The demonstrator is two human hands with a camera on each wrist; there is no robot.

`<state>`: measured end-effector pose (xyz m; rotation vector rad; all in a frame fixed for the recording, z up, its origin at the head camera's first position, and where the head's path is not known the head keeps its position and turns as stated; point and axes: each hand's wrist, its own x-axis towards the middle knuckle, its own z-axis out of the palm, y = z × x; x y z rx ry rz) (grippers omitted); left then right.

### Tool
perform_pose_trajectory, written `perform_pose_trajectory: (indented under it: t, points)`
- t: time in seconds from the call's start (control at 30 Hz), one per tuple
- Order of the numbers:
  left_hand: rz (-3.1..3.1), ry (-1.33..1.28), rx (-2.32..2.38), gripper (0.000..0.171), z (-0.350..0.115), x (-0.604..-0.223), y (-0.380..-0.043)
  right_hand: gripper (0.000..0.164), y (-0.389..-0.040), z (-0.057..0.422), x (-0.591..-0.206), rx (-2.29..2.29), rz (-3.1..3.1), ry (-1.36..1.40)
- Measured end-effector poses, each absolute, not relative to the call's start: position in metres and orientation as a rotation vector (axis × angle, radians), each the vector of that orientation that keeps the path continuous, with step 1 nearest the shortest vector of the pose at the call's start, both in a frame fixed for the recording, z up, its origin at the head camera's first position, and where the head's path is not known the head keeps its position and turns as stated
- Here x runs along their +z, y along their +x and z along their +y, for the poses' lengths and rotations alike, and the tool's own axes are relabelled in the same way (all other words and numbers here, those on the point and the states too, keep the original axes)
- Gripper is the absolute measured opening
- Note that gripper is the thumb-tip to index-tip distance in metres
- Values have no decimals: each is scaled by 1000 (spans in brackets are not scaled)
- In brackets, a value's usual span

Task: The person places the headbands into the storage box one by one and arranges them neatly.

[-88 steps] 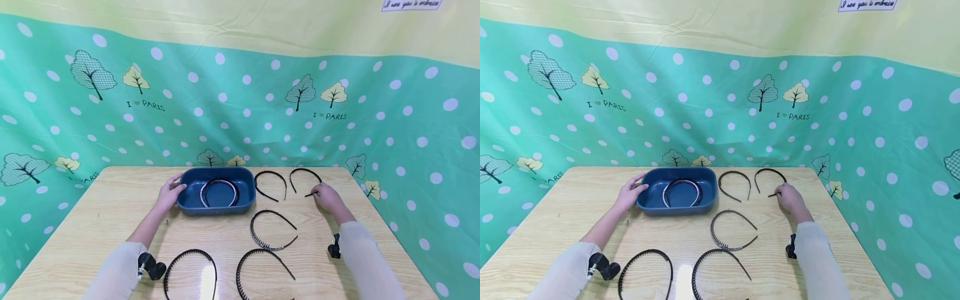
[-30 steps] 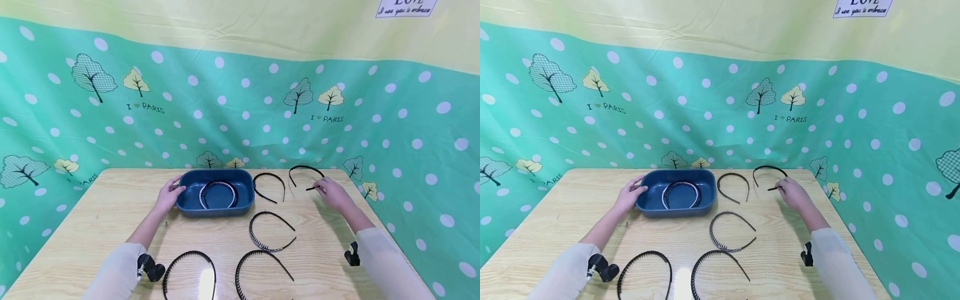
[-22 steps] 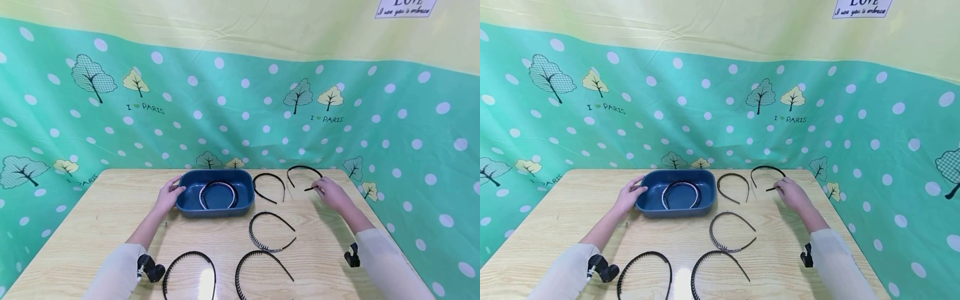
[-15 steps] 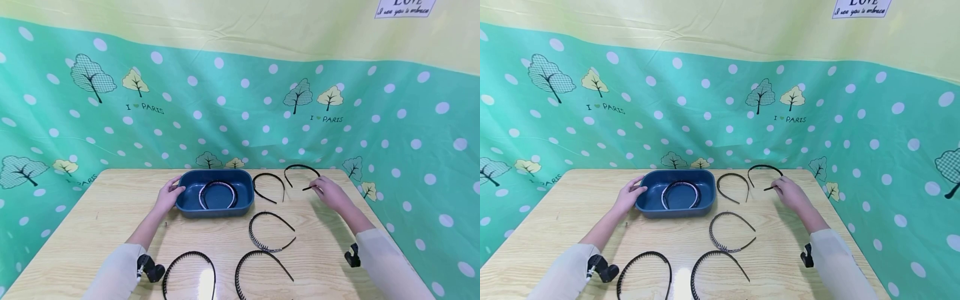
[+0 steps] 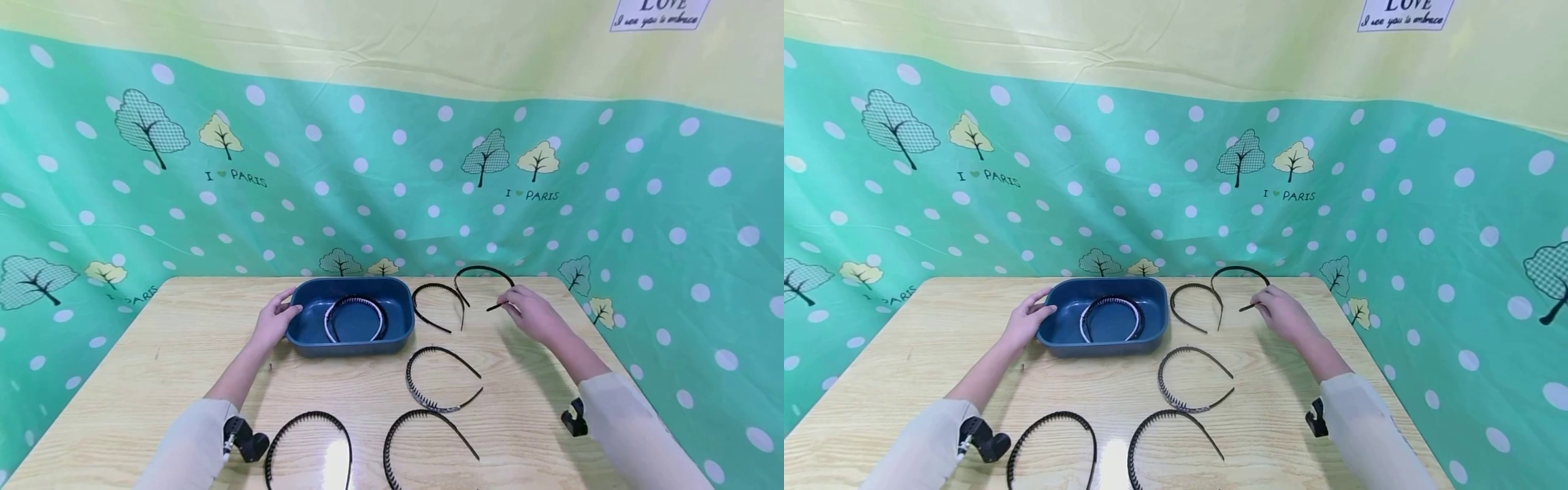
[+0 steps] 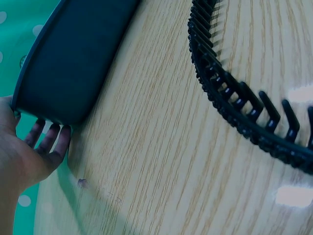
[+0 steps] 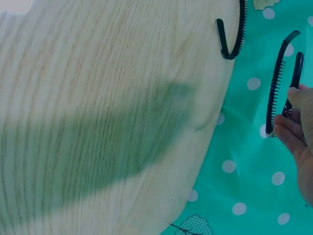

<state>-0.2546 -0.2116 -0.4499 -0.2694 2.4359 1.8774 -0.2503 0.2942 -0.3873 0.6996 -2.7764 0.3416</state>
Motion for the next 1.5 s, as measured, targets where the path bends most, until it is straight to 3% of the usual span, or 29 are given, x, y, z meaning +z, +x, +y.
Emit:
perform_pose_trajectory:
  t: [1.5]
  points:
    - [2412,-276,1918,55,-211,-449,-254,12,-247,253,-386,349,-2644,894]
